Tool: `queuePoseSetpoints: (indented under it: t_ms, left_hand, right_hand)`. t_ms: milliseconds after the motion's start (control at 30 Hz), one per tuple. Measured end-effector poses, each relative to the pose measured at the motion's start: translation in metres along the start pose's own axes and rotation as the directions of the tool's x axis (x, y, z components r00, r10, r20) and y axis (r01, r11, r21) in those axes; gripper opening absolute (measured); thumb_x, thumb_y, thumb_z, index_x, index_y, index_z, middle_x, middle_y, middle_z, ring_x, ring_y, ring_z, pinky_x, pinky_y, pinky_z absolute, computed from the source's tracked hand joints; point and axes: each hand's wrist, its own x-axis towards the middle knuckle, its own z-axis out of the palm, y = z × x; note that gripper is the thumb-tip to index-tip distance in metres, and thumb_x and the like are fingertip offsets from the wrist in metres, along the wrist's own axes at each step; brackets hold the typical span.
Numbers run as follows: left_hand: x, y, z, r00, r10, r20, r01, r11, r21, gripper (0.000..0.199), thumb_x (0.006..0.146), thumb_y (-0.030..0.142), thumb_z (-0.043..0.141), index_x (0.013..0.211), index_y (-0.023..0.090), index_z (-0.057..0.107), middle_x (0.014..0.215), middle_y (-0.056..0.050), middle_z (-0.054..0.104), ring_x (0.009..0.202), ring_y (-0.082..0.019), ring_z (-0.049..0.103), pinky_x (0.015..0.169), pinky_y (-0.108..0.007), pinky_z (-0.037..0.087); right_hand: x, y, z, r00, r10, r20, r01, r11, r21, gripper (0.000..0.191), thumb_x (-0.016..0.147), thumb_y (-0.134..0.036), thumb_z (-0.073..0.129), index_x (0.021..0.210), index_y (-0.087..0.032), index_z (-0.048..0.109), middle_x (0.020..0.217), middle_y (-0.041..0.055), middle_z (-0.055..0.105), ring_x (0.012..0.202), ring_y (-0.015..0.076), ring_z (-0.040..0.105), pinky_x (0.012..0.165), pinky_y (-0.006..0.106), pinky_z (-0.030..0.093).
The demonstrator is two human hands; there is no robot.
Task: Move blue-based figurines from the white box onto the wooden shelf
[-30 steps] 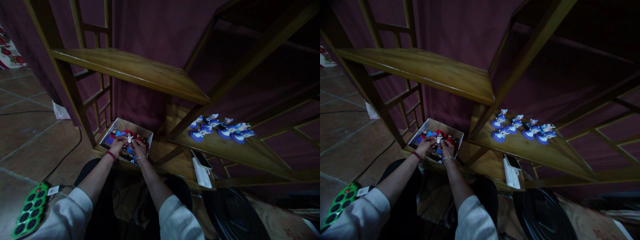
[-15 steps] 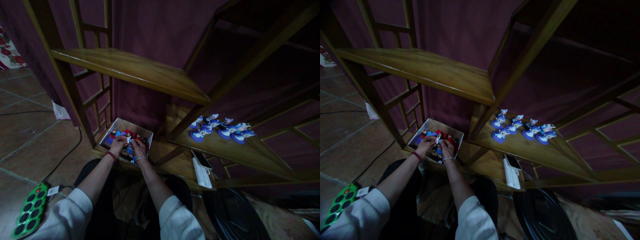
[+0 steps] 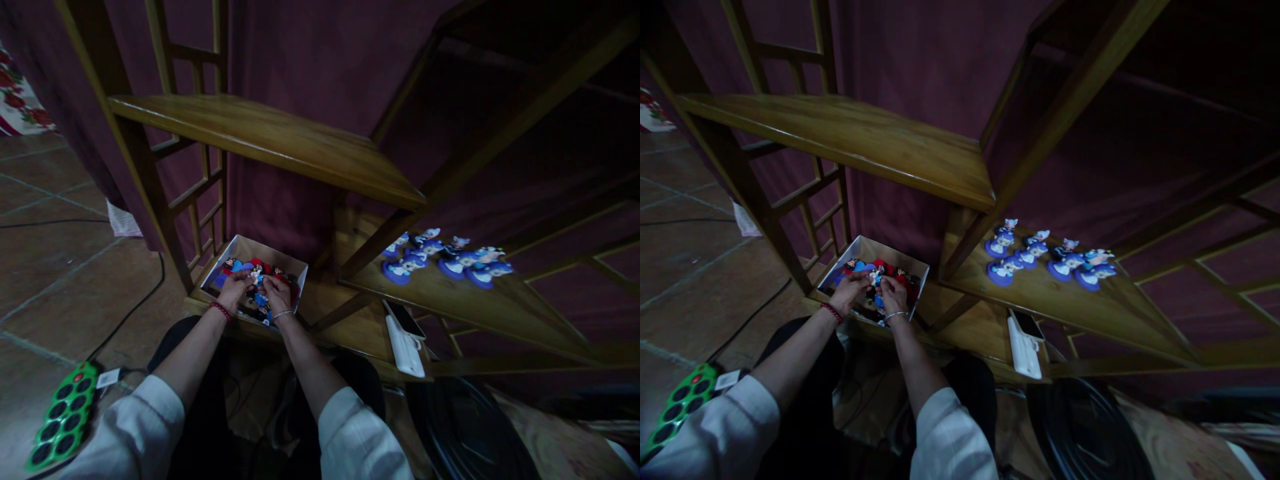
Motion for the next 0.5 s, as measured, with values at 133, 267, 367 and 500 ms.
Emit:
queuePoseSetpoints:
  t_ms: [133, 267, 367, 500]
  left_hand:
    - [-0.001, 0.004, -0.001, 1.000, -0.001, -0.009, 0.002, 0.999, 0.044, 0.023, 0.051, 0.016, 0.070, 0.069, 0.013, 0.056, 0.064, 0.002, 0.058, 0.061, -0.008, 0.055, 0.058, -0.020, 0.044]
    - [-0.003, 0.007, -0.003, 0.998, 0.019, -0.053, -0.016, 0.998, 0.062, 0.022, 0.052, 0.013, 0.069, 0.069, 0.012, 0.055, 0.063, 0.002, 0.057, 0.057, -0.008, 0.054, 0.055, -0.020, 0.044]
    - [-0.005, 0.010, -0.004, 0.998, 0.009, -0.066, -0.005, 0.998, 0.064, 0.024, 0.053, 0.011, 0.069, 0.071, 0.012, 0.054, 0.064, 0.001, 0.058, 0.055, -0.009, 0.055, 0.055, -0.022, 0.046]
    - [-0.005, 0.011, -0.006, 0.998, -0.003, -0.063, 0.007, 0.998, 0.063, 0.025, 0.052, 0.010, 0.070, 0.071, 0.013, 0.053, 0.063, 0.001, 0.058, 0.056, -0.009, 0.056, 0.055, -0.022, 0.048]
  right_hand:
    - [0.003, 0.000, 0.003, 1.000, -0.001, 0.007, 0.001, 1.000, -0.030, 0.031, 0.060, -0.035, 0.065, 0.083, -0.013, 0.066, 0.053, -0.0016, 0.061, 0.049, 0.0092, 0.056, 0.052, 0.021, 0.048]
    - [0.002, 0.002, 0.006, 1.000, 0.010, 0.014, -0.009, 0.997, -0.071, 0.026, 0.063, -0.030, 0.063, 0.083, -0.014, 0.066, 0.056, -0.0011, 0.062, 0.050, 0.0091, 0.057, 0.053, 0.021, 0.048]
    - [0.003, 0.006, 0.009, 1.000, -0.003, 0.029, 0.007, 0.994, -0.114, 0.021, 0.065, -0.027, 0.062, 0.083, -0.016, 0.065, 0.057, -0.0014, 0.063, 0.051, 0.0090, 0.058, 0.054, 0.020, 0.049]
    - [0.007, 0.012, 0.010, 0.997, -0.032, 0.065, 0.044, 0.983, -0.180, 0.018, 0.066, -0.023, 0.059, 0.082, -0.019, 0.065, 0.062, -0.0024, 0.064, 0.056, 0.0093, 0.060, 0.057, 0.021, 0.049]
